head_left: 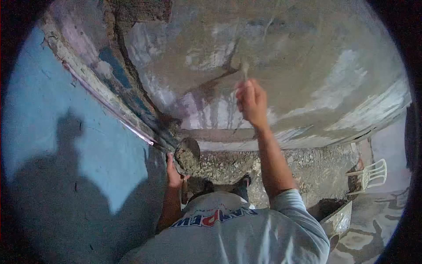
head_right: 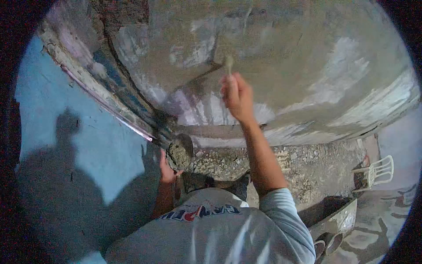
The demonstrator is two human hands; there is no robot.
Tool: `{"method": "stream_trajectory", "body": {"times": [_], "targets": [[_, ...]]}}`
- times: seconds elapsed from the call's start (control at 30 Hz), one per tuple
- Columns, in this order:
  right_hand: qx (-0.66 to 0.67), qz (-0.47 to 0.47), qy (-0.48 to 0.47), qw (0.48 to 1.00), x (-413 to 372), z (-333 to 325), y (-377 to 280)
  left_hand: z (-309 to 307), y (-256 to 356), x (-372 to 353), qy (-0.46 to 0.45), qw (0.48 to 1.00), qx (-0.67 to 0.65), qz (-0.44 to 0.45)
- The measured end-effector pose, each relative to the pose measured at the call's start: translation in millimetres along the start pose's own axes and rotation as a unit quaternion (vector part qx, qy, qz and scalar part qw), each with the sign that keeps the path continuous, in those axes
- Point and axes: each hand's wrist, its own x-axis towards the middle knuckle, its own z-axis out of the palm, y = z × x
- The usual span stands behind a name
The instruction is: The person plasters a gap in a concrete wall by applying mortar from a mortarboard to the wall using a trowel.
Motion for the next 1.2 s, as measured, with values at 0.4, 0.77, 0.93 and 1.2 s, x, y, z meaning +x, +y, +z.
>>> {"method": "stream_trajectory", "body": {"times": [0.4, 0.77, 0.93, 1.2], "targets": [[-0.191, 0.05, -0.043, 0.979, -35, -25, 32, 43, 18, -29, -0.023, 0.996, -0.076, 0.032], [-0.025, 0.083, -0.19, 0.978, -70, 102, 61, 5, -1, -44, -0.12, 0.991, -0.056, -0.016], [-0.12, 0.088, -0.207, 0.967, -47, 37, 42, 55, -20, -50, -0.021, 0.998, -0.003, 0.062], [0.274, 0.216, 0.137, 0.927, -69, -30, 97, 28, -37, -39, -0.078, 0.995, -0.044, 0.033]]}}
